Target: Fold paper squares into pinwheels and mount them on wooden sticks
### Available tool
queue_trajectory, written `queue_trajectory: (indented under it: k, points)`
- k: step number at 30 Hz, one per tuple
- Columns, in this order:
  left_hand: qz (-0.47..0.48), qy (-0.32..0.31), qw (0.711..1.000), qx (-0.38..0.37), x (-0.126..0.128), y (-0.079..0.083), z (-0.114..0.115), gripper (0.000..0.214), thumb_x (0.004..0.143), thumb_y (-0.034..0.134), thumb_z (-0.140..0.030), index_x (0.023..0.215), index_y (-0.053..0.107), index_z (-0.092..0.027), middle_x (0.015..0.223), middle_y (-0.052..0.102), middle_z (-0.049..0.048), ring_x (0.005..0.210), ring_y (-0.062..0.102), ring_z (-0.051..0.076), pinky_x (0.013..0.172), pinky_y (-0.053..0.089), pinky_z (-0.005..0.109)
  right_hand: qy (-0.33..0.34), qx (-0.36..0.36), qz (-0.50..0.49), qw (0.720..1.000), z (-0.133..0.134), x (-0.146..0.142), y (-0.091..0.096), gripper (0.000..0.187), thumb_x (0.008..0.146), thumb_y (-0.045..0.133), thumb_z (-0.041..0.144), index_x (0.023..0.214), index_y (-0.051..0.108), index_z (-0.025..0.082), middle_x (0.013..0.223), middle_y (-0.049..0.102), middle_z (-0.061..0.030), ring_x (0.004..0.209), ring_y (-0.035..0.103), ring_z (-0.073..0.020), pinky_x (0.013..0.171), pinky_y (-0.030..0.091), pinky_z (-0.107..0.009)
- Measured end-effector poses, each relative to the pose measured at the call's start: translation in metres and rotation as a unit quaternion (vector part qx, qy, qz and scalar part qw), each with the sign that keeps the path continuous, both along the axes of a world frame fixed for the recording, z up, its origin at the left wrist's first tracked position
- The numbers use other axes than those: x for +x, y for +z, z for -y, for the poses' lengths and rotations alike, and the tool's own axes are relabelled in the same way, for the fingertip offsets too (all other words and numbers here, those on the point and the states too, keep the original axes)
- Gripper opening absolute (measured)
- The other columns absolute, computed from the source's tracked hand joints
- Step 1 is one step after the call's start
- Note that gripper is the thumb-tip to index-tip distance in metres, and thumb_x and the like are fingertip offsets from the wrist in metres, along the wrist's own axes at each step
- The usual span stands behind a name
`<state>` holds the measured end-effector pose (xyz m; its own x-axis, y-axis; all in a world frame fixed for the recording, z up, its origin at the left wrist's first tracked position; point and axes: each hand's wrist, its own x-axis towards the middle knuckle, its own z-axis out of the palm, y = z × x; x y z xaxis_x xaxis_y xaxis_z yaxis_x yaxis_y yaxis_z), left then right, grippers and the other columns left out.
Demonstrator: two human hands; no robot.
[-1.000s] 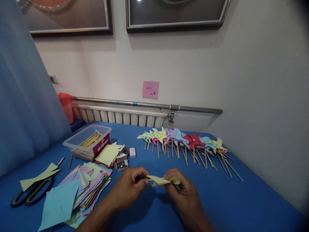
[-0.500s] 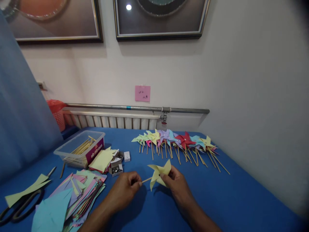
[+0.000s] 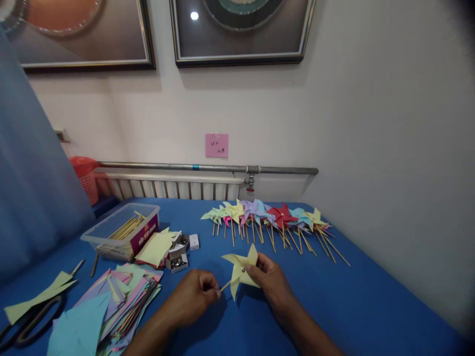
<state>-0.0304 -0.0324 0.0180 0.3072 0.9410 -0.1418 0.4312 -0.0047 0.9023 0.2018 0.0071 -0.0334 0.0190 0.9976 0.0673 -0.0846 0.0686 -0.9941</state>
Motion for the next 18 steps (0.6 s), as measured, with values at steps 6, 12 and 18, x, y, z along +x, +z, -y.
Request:
queue_trajectory:
  k: [6,12,18]
  points:
    - [0.041,0.026,0.999,-0.018,0.001,-0.003,-0.005,0.018,0.071,0.069,-0.037,0.067,0.063,-0.02,0.058,0.049,-0.0058,0.057,0.039,0.012,0.059,0.028,0.027,-0.074,0.005,-0.014,0.997,0.001,0.005,0.006,0.062,0.074,0.08,0.078,0.095,0.074,0.02,0.083,0.077,-0.0053,0.072,0.068,-0.0227,0.066,0.051,-0.031]
    - [0.084,0.068,0.994,-0.035,0.003,-0.006,-0.012,0.026,0.065,0.069,-0.046,0.063,0.061,-0.022,0.054,0.051,-0.0046,0.054,0.037,0.011,0.057,0.026,0.027,-0.113,-0.008,-0.034,0.993,0.011,-0.003,0.016,0.062,0.081,0.07,0.083,0.093,0.071,0.023,0.09,0.077,-0.007,0.076,0.071,-0.0232,0.065,0.052,-0.031]
    - [0.123,0.109,0.985,-0.05,0.011,-0.013,-0.017,0.032,0.061,0.071,-0.051,0.061,0.058,-0.022,0.052,0.057,-0.0031,0.047,0.038,0.01,0.054,0.026,0.027,0.025,0.024,0.122,0.992,0.031,-0.025,0.017,0.041,0.09,0.065,0.063,0.077,0.061,0.023,0.065,0.057,0.0039,0.059,0.051,-0.0153,0.057,0.038,-0.026]
